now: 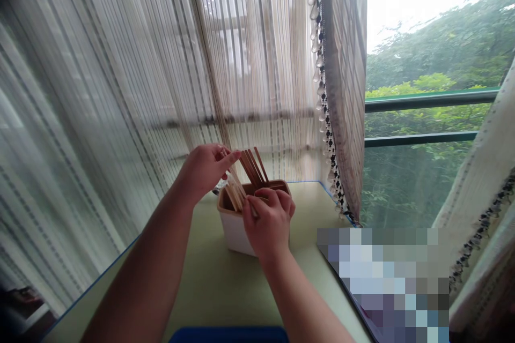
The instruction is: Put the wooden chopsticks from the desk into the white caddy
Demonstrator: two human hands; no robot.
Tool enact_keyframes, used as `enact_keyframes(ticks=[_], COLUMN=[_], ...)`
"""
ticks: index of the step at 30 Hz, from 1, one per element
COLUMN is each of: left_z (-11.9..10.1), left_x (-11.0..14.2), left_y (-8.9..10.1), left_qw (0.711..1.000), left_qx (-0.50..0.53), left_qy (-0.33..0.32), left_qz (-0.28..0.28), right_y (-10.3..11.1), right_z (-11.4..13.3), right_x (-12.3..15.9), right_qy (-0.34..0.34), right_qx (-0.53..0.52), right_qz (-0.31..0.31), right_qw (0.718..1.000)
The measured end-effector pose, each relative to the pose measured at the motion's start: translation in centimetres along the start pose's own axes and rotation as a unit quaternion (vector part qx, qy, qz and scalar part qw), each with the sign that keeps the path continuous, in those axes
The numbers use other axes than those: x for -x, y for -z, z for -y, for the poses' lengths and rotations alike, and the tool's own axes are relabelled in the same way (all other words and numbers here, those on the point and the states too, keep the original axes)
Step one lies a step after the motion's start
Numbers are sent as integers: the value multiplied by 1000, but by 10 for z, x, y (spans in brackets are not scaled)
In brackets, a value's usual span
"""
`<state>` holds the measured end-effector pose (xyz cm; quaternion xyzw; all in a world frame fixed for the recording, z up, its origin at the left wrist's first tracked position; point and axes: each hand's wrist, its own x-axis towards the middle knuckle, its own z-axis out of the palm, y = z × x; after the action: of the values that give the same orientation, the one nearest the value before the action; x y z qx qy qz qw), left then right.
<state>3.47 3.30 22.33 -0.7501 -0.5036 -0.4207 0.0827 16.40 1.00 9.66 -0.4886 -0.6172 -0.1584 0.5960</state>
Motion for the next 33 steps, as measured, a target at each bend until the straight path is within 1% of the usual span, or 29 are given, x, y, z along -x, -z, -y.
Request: enact_keyframes(ticks=[5, 8, 12, 16, 18, 21, 25, 29, 33], left_z=[-3, -3, -3, -3, -4, -5, -3, 0, -2], left_x=[4, 6, 8, 8, 8, 7, 7, 7, 8], left_y=[1, 2, 7, 14, 18, 21, 24, 23, 20], left_qw=[998, 995, 994, 986, 982, 983, 984, 983, 980], left_qx=[-47, -71, -62, -56, -70, -78, -66, -66, -79], left_qy=[-2, -9, -27, -33, -31, -19, -3, -5, -1], left_qz=[41, 69, 82, 152, 173, 164, 165, 174, 181], right_y=[1, 0, -2, -3, -3, -1, 2, 2, 0], right_z=[0, 0, 0, 0, 0, 0, 2, 3, 2], right_x=[0, 1, 2, 2, 2, 3, 3, 3, 3], right_qy=[-4, 12, 28, 20, 24, 42, 59, 50, 50], right_qx=[-4, -5, -6, -8, -6, 6, 23, 29, 10], right_qz=[20, 23, 30, 35, 48, 70, 76, 70, 54], right_qw=[1000, 1000, 999, 999, 999, 997, 995, 996, 997])
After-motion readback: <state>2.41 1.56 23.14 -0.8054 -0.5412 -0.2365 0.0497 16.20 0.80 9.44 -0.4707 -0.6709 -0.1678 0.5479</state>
